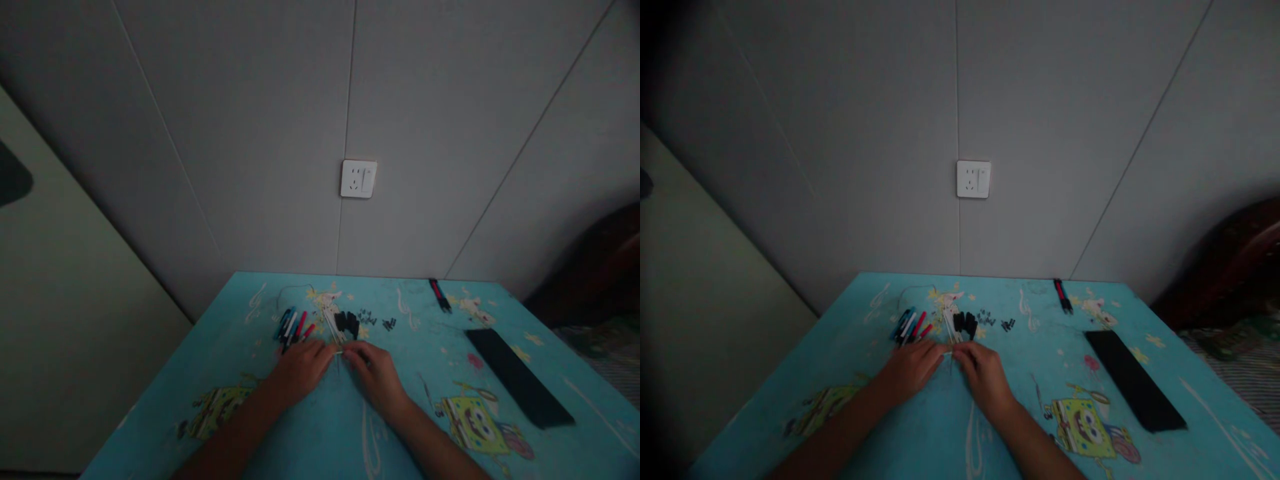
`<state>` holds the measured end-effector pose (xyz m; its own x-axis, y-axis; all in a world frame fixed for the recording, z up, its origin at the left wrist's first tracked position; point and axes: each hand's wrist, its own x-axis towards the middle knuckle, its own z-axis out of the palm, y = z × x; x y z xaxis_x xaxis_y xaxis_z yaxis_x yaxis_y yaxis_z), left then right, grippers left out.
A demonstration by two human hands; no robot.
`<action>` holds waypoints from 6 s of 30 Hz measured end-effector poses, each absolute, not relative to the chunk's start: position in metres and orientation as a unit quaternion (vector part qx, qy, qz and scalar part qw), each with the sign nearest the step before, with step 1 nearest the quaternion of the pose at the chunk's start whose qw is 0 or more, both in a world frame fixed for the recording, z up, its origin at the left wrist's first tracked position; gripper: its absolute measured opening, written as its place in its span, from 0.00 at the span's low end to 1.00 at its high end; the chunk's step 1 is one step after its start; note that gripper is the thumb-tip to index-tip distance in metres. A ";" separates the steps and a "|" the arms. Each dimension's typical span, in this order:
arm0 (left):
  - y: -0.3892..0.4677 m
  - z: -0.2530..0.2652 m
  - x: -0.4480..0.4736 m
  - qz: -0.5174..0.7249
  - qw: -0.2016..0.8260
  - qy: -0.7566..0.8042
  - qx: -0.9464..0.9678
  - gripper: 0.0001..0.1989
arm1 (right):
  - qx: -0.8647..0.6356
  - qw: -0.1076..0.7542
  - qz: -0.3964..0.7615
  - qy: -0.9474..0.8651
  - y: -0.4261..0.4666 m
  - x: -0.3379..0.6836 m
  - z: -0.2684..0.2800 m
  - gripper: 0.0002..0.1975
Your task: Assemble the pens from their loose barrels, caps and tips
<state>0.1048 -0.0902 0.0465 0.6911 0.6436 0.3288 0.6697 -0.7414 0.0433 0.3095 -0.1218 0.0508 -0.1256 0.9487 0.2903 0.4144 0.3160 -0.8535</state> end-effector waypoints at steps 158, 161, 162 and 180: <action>-0.092 0.051 0.098 -0.187 -0.072 -0.434 -0.878 0.14 | -0.530 0.402 0.253 -0.703 -0.105 0.340 0.053 0.09; -0.091 0.051 0.097 -0.186 -0.063 -0.430 -0.881 0.15 | -0.507 0.420 0.295 -0.692 -0.111 0.327 0.054 0.08; -0.091 0.051 0.098 -0.185 -0.060 -0.429 -0.882 0.15 | -0.506 0.424 0.301 -0.688 -0.111 0.325 0.054 0.08; -0.092 0.051 0.099 -0.160 -0.039 -0.427 -0.889 0.14 | -0.497 0.424 0.289 -0.700 -0.113 0.323 0.053 0.07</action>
